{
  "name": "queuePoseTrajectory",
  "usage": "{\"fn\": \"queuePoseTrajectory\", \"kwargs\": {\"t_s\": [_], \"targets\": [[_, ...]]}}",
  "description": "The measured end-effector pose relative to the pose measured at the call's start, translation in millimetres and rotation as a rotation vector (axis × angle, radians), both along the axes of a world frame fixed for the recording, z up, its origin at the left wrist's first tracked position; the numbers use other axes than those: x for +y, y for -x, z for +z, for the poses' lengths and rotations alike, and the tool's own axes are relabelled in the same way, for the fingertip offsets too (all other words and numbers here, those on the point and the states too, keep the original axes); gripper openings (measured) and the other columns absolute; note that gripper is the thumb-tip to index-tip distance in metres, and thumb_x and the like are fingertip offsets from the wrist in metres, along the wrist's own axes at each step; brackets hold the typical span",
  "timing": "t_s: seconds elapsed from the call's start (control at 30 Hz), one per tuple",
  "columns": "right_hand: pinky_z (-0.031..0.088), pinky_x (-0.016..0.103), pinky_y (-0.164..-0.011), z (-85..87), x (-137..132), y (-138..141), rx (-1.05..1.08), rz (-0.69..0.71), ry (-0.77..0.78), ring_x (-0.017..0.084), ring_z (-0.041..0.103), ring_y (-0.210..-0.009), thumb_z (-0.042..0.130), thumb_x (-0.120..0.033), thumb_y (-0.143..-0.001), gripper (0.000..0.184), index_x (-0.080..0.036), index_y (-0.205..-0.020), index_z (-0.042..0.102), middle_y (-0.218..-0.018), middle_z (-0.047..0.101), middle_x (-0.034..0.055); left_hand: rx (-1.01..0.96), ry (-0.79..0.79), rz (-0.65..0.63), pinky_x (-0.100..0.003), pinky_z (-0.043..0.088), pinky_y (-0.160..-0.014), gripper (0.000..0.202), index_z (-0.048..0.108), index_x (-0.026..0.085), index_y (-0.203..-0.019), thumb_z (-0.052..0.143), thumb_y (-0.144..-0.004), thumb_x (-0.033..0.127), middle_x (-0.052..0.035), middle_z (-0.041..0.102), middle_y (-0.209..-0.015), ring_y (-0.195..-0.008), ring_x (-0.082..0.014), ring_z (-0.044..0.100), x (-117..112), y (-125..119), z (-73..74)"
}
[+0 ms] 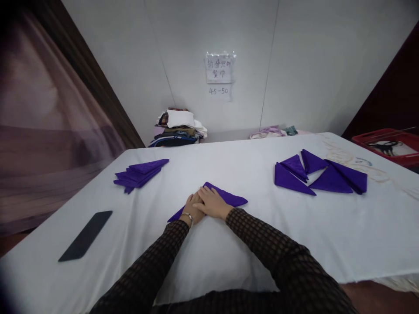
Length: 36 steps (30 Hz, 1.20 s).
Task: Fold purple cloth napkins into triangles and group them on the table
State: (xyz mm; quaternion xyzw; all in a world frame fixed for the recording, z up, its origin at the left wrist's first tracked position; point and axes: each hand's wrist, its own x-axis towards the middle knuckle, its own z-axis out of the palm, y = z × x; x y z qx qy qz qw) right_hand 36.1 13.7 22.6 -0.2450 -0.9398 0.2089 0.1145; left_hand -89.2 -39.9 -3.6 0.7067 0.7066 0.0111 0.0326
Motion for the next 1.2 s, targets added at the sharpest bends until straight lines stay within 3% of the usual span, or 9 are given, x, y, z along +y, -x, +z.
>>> {"fn": "queuePoseTrajectory", "kwargs": {"t_s": [0.07,0.17,0.4,0.5,0.73,0.9,1.07,1.2], "targets": [[0.016,0.045,-0.109,-3.2,13,18,-0.018,-0.017,0.032,0.026,0.021,-0.137,0.028,-0.058,-0.091,0.069,-0.010,-0.140,0.032,-0.146,0.030,0.0160,-0.007,-0.031,0.002,-0.043,0.017,-0.111,0.060,0.029,0.021,-0.142,0.039,-0.086,0.042,-0.0074,0.029,-0.149,-0.138,-0.0241,0.018,0,0,-0.3],[0.016,0.046,-0.108,-11.8,32,20,-0.044,-0.050,0.037,0.025,0.025,-0.135,0.028,-0.055,-0.092,0.064,-0.012,-0.138,0.036,-0.144,0.035,0.0148,-0.051,-0.062,0.017,-0.042,0.018,-0.111,0.063,0.027,0.022,-0.142,0.037,-0.086,0.050,-0.0064,0.031,-0.148,-0.138,-0.0221,0.019,1,0,-1.4],[0.015,0.053,-0.107,-19.0,60,-49,-0.187,-0.310,-0.045,0.028,0.022,-0.136,0.028,-0.054,-0.092,0.061,-0.014,-0.137,0.038,-0.146,0.031,0.0145,-0.077,-0.044,0.037,-0.042,0.018,-0.112,0.064,0.036,0.018,-0.137,0.029,-0.088,0.057,-0.0074,0.031,-0.148,-0.137,-0.0211,0.023,1,0,-1.5],[0.015,0.054,-0.107,-16.7,44,-84,-0.139,-0.390,-0.108,0.029,0.022,-0.136,0.030,-0.052,-0.092,0.060,-0.012,-0.136,0.038,-0.144,0.034,0.0162,-0.080,-0.045,0.037,-0.043,0.018,-0.112,0.063,0.036,0.018,-0.137,0.030,-0.088,0.056,-0.0082,0.032,-0.148,-0.136,-0.0222,0.024,1,0,0.5],[0.020,0.051,-0.108,-27.6,-28,-128,0.020,-0.051,-0.196,0.024,0.027,-0.135,0.039,-0.026,-0.092,0.039,-0.017,-0.129,0.050,-0.139,0.045,0.0119,-0.061,-0.068,0.018,-0.045,0.021,-0.110,0.060,0.038,0.018,-0.136,0.032,-0.088,0.054,-0.0102,0.034,-0.146,-0.135,-0.0241,0.027,3,1,0.0],[0.022,0.049,-0.108,-22.0,-27,-122,0.024,-0.083,-0.231,0.024,0.030,-0.133,0.039,-0.012,-0.089,0.041,-0.014,-0.128,0.050,-0.136,0.047,0.0131,-0.038,-0.062,0.014,-0.046,0.021,-0.110,0.061,0.037,0.016,-0.136,0.032,-0.089,0.053,-0.0101,0.033,-0.147,-0.136,-0.0238,0.026,5,2,-1.0],[0.021,0.047,-0.109,-16.3,-22,-85,0.006,-0.044,-0.257,0.024,0.034,-0.131,0.039,-0.013,-0.088,0.042,-0.014,-0.129,0.049,-0.135,0.049,0.0112,-0.038,-0.064,0.017,-0.045,0.021,-0.110,0.059,0.037,0.015,-0.136,0.032,-0.089,0.050,-0.0103,0.033,-0.147,-0.135,-0.0232,0.027,6,1,-0.7],[0.029,0.045,-0.105,-20.0,-26,-57,0.000,-0.045,-0.242,0.024,0.043,-0.124,0.040,-0.014,-0.089,0.041,-0.014,-0.130,0.048,-0.132,0.052,0.0126,-0.034,-0.058,0.017,-0.044,0.022,-0.110,0.055,0.038,0.016,-0.136,0.036,-0.088,0.044,-0.0098,0.033,-0.147,-0.135,-0.0224,0.028,4,1,-0.3]]}}
